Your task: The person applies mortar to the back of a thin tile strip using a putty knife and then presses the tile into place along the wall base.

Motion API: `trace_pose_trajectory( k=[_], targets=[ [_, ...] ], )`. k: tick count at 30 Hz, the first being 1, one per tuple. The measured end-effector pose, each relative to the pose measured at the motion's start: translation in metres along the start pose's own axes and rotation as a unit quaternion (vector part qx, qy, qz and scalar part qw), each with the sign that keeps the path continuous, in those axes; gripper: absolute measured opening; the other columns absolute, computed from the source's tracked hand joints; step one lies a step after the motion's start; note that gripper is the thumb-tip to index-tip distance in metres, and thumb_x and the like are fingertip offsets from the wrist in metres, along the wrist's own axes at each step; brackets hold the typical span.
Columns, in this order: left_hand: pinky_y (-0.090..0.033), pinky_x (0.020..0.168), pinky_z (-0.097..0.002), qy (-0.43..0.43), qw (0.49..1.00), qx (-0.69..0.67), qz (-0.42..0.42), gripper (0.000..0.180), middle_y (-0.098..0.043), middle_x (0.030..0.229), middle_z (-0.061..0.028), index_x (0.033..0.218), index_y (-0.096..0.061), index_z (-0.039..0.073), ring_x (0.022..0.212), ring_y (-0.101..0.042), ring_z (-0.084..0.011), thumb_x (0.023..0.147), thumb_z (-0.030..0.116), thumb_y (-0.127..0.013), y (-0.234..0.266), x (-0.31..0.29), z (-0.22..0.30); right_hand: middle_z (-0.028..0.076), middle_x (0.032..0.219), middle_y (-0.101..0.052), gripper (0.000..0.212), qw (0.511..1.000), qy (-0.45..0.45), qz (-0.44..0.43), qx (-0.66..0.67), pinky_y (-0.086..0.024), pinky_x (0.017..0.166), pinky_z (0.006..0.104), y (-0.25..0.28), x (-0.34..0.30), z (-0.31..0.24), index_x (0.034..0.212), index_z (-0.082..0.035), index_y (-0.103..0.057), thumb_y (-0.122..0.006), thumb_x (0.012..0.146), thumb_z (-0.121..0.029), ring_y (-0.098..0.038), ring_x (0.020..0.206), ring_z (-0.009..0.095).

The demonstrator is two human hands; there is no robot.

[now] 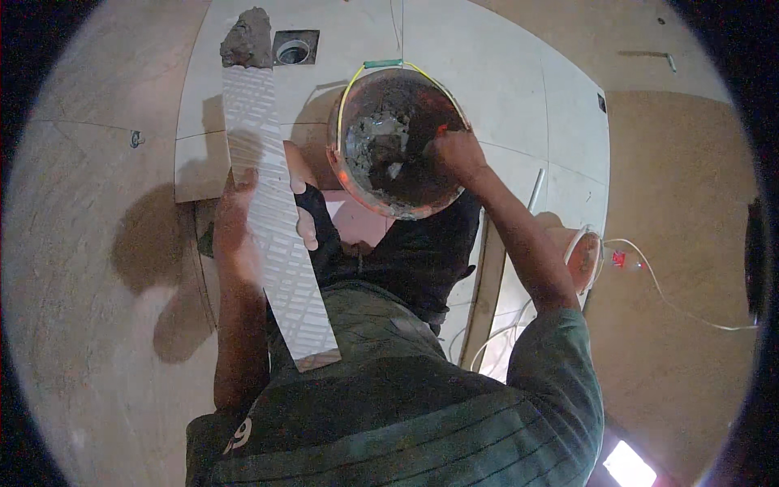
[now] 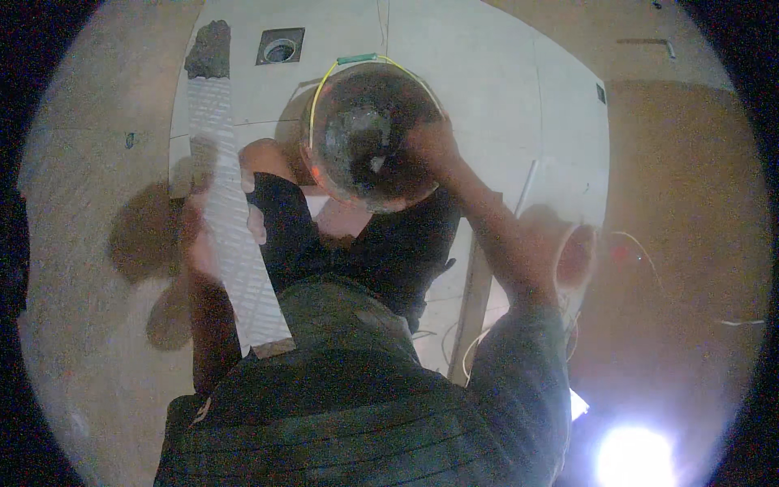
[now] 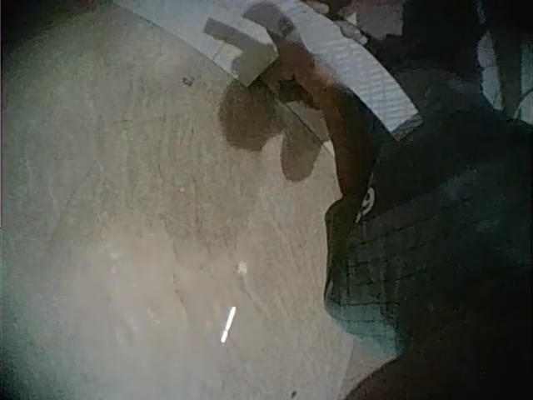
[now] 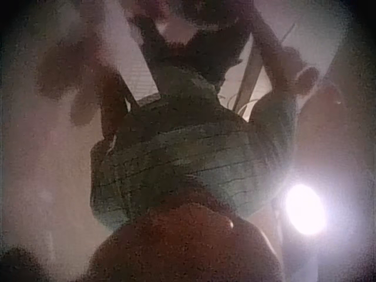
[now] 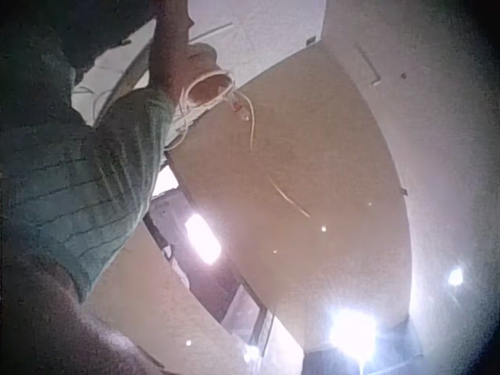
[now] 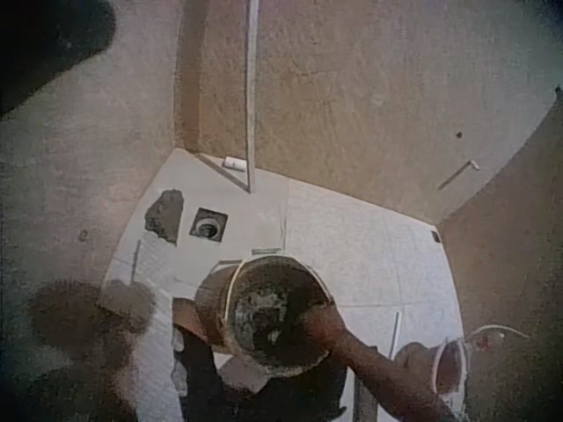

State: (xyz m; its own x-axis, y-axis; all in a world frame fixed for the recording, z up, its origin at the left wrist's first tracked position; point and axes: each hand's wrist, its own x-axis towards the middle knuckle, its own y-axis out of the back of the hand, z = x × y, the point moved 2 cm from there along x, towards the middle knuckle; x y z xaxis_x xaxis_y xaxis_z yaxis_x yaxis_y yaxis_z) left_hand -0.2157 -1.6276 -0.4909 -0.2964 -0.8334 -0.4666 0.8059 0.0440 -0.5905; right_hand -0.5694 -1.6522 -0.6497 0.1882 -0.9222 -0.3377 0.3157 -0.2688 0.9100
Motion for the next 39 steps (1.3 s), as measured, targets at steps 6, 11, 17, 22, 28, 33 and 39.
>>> trace_pose_trajectory(
  k=[6,11,17,22,28,33,39],
  targets=[
    [-0.048,0.044,-0.0327,-0.035,0.999,0.036,0.016,0.059,-0.059,0.069,-0.0109,0.105,-0.054,0.001,0.048,-0.058,-0.0206,0.091,0.058,-0.053,0.004,-0.001,-0.002,0.013,0.078,-0.071,0.014,0.995,0.102,-0.022,-0.008,-0.057,0.066,0.0422,0.006,0.009,-0.033,0.081,-0.01,-0.074,-0.063,0.078,-0.018,-0.072,0.076,0.029],
    [-0.048,0.045,-0.0323,-0.06,0.996,0.061,0.015,0.058,-0.059,0.068,-0.0102,0.106,-0.054,0.002,0.049,-0.058,-0.0197,0.091,0.057,-0.053,0.001,0.0,0.0,0.012,0.079,-0.071,0.015,0.988,0.153,-0.035,0.005,-0.057,0.069,0.0407,-0.004,0.023,-0.045,0.08,-0.009,-0.074,-0.061,0.08,-0.017,-0.071,0.079,0.028],
    [-0.048,0.045,-0.0321,-0.024,0.997,0.058,0.038,0.055,-0.058,0.07,-0.0093,0.107,-0.054,0.003,0.049,-0.057,-0.0188,0.091,0.056,-0.054,-0.009,-0.009,0.005,0.013,0.08,-0.071,0.017,0.973,0.229,-0.018,-0.026,-0.057,0.07,0.0409,-0.008,0.026,-0.039,0.08,-0.008,-0.074,-0.062,0.081,-0.02,-0.071,0.078,0.03],
    [-0.048,0.045,-0.0327,-0.111,0.964,0.227,0.083,0.051,-0.061,0.079,-0.0089,0.108,-0.053,0.004,0.049,-0.058,-0.0189,0.093,0.052,-0.051,0.003,-0.004,0.007,0.014,0.093,-0.071,0.022,0.962,0.211,-0.16,-0.066,-0.057,0.078,0.0428,0.001,0.026,-0.043,0.09,-0.009,-0.074,-0.065,0.077,-0.024,-0.07,0.092,0.03],
    [-0.051,0.047,-0.0328,-0.098,0.987,0.125,0.024,0.052,-0.061,0.085,-0.0097,0.109,-0.053,0.003,0.053,-0.061,-0.0192,0.094,0.052,-0.048,0.019,-0.008,0.0,0.014,0.104,-0.07,0.025,0.952,0.218,-0.216,0.015,-0.055,0.084,0.0441,0.015,0.033,-0.042,0.097,-0.014,-0.075,-0.068,0.075,-0.023,-0.067,0.099,0.033],
    [-0.054,0.049,-0.033,-0.08,0.993,0.075,-0.048,0.053,-0.061,0.089,-0.0104,0.11,-0.053,0.002,0.056,-0.063,-0.0195,0.095,0.052,-0.046,0.018,0.0,-0.014,0.011,0.112,-0.07,0.034,0.905,0.341,-0.169,0.189,-0.054,0.085,0.0426,-0.026,0.035,0.023,0.105,-0.015,-0.075,-0.071,0.072,-0.022,-0.067,0.097,0.032],
    [-0.057,0.053,-0.0339,-0.052,0.986,0.157,-0.016,0.051,-0.061,0.095,-0.0122,0.115,-0.05,0.0,0.061,-0.066,-0.0215,0.096,0.047,-0.043,0.017,-0.008,0.002,0.004,0.095,-0.073,0.027,0.836,0.072,-0.296,0.456,-0.051,0.056,0.0286,0.07,-0.009,0.019,0.108,-0.009,-0.072,-0.063,0.09,-0.026,-0.065,0.071,0.015]
  ],
)
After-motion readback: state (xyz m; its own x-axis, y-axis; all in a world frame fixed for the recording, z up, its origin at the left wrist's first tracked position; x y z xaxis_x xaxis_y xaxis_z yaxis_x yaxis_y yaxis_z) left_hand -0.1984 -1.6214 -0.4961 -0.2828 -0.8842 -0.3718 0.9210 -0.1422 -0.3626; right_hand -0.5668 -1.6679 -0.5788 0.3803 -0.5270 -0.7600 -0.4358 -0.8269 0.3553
